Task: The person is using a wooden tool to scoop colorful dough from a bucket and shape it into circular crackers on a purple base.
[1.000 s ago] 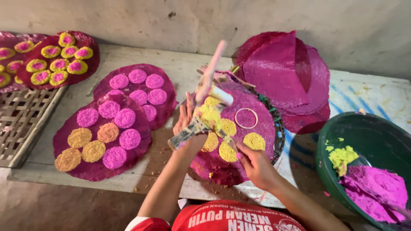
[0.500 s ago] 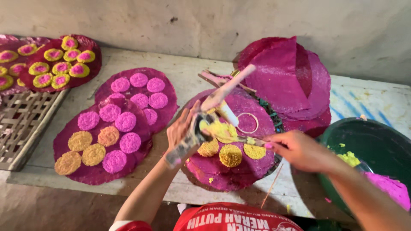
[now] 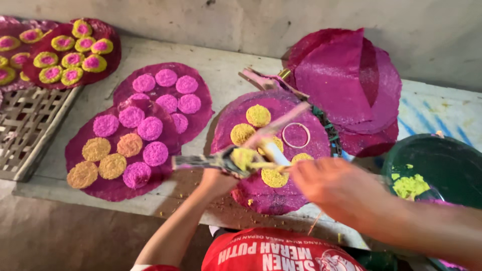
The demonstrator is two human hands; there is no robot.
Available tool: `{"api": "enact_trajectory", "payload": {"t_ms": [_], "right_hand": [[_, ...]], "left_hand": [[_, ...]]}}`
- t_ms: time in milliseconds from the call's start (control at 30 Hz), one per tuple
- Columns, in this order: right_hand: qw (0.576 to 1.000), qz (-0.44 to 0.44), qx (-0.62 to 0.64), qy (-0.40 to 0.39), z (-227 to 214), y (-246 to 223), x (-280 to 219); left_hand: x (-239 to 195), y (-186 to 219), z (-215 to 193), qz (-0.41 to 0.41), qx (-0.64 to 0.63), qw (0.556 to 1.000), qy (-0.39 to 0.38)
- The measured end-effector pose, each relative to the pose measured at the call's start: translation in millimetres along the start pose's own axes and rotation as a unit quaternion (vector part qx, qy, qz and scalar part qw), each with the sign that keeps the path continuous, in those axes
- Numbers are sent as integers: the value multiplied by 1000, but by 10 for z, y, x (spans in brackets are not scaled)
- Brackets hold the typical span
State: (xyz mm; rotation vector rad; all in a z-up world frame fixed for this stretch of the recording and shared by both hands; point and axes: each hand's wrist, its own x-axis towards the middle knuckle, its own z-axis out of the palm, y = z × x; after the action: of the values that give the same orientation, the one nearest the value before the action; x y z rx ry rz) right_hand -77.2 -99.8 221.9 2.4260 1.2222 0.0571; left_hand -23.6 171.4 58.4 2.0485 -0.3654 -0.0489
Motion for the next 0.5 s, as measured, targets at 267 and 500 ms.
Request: {"api": "enact_trajectory", "payload": {"t_ms": [267, 500], "right_hand": [[998, 5, -30, -62, -269, -52, 516], [997, 5, 47, -67, 10, -177, 272]], "left_hand": [[143, 116, 47, 181, 114, 976, 42], [26, 68, 21, -45, 236, 969, -65]]}}
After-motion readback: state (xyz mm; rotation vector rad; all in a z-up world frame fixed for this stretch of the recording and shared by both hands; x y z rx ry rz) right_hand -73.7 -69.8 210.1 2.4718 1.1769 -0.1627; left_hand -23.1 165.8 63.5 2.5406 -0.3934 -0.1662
